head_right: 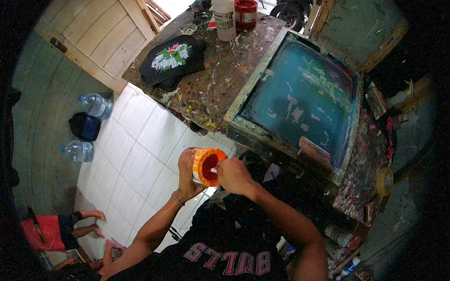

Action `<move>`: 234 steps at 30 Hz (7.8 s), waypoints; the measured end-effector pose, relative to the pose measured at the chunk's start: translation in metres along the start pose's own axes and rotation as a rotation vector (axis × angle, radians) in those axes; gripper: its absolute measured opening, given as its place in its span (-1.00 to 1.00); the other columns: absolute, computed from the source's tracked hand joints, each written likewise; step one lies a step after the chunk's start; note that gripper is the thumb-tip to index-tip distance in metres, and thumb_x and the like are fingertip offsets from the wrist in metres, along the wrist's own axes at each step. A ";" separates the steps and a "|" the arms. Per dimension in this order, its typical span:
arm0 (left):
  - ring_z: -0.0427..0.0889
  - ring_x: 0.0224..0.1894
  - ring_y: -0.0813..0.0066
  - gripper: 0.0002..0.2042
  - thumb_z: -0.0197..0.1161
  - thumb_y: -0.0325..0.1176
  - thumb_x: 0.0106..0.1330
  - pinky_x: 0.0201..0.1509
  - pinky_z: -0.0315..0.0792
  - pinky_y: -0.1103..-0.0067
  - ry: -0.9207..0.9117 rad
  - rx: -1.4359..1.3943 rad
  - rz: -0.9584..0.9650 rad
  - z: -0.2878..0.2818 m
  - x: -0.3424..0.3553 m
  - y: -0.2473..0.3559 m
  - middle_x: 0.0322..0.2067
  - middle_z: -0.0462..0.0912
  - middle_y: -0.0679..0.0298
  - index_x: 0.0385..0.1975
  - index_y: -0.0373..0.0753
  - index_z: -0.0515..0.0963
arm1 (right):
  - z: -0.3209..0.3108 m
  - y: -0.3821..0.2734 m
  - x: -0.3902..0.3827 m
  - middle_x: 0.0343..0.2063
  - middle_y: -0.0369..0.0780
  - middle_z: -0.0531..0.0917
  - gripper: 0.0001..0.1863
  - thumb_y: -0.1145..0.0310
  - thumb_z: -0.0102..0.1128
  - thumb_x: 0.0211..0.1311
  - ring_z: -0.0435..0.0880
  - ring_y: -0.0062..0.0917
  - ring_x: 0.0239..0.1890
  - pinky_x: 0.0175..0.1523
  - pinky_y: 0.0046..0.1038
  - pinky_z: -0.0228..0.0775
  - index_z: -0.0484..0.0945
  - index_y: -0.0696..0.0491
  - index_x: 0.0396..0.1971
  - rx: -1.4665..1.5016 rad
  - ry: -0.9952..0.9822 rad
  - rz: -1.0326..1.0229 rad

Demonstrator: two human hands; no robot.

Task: The person mixes orange ink in a container with a spoon, then pours it onto a screen printing frame. They use a squeegee to spread the ink across the screen and press a black t-shirt onto the inked surface to transfer the design.

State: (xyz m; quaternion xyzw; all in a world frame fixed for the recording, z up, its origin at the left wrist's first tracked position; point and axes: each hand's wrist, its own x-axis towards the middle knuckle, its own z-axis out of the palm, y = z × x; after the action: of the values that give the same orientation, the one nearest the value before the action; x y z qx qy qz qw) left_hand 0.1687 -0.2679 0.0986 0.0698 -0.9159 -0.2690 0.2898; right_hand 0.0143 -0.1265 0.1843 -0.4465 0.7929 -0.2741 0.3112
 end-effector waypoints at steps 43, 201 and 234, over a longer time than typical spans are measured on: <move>0.34 0.27 -0.10 0.03 0.59 0.05 -0.08 0.35 0.19 0.10 -0.032 -0.015 -0.155 0.001 -0.008 0.010 0.21 0.36 -0.05 0.34 -0.34 0.16 | 0.052 0.056 0.027 -0.52 -0.04 0.69 -0.72 0.24 0.17 0.28 0.68 -0.14 -0.47 -0.29 -0.17 0.51 0.70 0.13 -0.20 -0.329 0.071 -0.223; 0.32 0.27 -0.11 0.13 0.66 0.06 -0.23 0.35 0.14 0.11 -0.077 -0.049 -0.238 0.013 -0.008 -0.002 0.21 0.35 -0.08 0.33 -0.35 0.16 | 0.044 0.046 0.041 -0.37 -0.13 0.76 -0.74 0.22 0.21 0.14 0.74 -0.17 -0.29 -0.04 -0.14 0.57 0.75 0.01 -0.26 -0.251 -0.155 -0.096; 0.35 0.22 -0.11 0.12 0.64 0.08 -0.21 0.31 0.16 0.10 -0.060 -0.005 -0.177 0.009 -0.002 0.000 0.17 0.36 -0.09 0.32 -0.37 0.14 | 0.040 0.039 0.032 -0.41 0.06 0.71 -0.75 0.35 0.15 0.15 0.75 -0.10 -0.32 -0.19 -0.08 0.60 0.73 0.18 -0.33 -0.256 -0.192 -0.038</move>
State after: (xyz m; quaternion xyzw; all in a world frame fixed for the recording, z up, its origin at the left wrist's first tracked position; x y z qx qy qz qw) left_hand 0.1649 -0.2627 0.0916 0.1417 -0.9136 -0.2979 0.2376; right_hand 0.0100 -0.1437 0.1222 -0.5216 0.7793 -0.1324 0.3210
